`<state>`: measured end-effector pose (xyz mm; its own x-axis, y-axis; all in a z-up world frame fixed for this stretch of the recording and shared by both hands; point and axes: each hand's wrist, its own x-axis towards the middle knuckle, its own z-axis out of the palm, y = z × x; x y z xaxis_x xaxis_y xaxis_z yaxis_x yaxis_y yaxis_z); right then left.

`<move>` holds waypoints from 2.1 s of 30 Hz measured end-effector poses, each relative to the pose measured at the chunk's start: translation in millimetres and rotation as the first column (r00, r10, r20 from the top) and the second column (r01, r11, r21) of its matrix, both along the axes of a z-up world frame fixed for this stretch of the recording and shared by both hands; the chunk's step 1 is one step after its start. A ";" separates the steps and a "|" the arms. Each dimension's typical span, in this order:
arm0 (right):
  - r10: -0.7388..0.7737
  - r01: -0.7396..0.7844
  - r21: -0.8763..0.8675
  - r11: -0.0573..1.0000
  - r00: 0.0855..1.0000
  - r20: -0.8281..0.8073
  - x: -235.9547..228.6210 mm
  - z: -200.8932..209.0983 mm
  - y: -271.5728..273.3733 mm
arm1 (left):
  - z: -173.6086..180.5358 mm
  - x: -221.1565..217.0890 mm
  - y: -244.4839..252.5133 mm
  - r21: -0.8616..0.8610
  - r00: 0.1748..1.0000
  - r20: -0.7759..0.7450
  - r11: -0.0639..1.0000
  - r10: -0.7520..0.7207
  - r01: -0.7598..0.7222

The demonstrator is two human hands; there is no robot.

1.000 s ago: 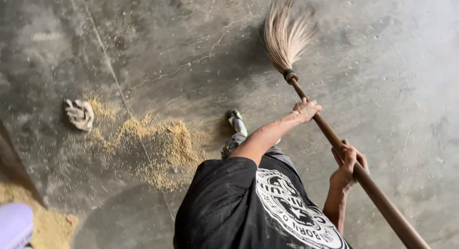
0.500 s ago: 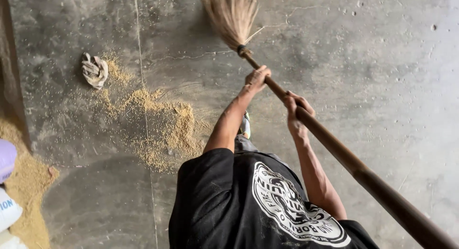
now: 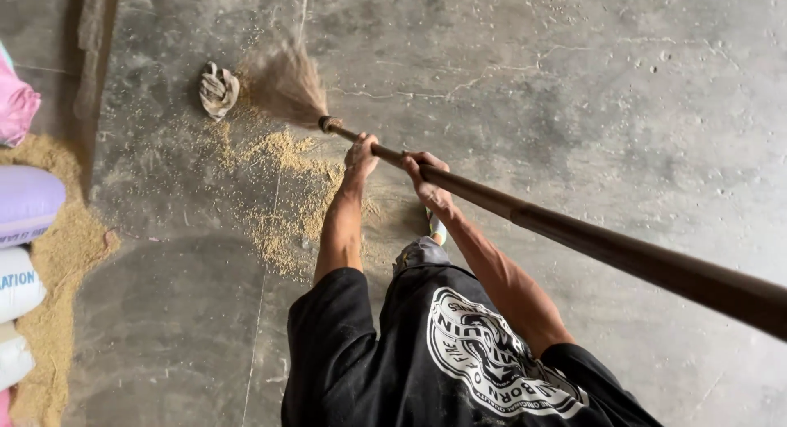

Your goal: Sweep rice husks or grain off a concrete floor into a pile using a long broom.

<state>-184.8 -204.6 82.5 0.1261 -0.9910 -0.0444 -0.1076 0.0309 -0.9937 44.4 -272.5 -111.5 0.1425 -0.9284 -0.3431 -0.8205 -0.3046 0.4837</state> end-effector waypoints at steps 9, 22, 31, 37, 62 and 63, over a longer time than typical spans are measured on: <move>0.154 -0.151 -0.127 0.980 0.988 0.013 -4.9 30.3 123.3 | 55.9 15.7 138.2 -0.384 0.997 0.001 0.920 0.078 -0.072; 0.028 -0.018 -0.333 0.943 0.999 0.025 -206.9 157.3 344.1 | 102.8 -198.1 223.9 -0.711 0.966 -0.194 0.703 -0.169 -0.020; -0.585 0.547 -0.223 0.807 0.794 -0.169 -306.4 247.9 507.2 | 173.4 -413.8 306.2 -0.447 0.694 -0.063 0.642 -0.717 0.623; -0.460 0.454 -0.084 0.887 0.849 -0.259 -269.7 253.8 563.2 | 132.1 -452.6 371.3 -0.285 0.467 -0.153 0.491 -0.871 0.823; -0.401 0.378 0.160 0.912 0.903 0.153 134.1 111.9 588.2 | -27.2 101.3 553.2 -0.145 0.873 -0.256 0.909 -0.415 0.390; -0.369 0.346 0.145 0.927 0.911 0.187 154.4 104.4 584.3 | -41.0 122.9 550.7 -0.222 0.881 -0.255 0.911 -0.398 0.347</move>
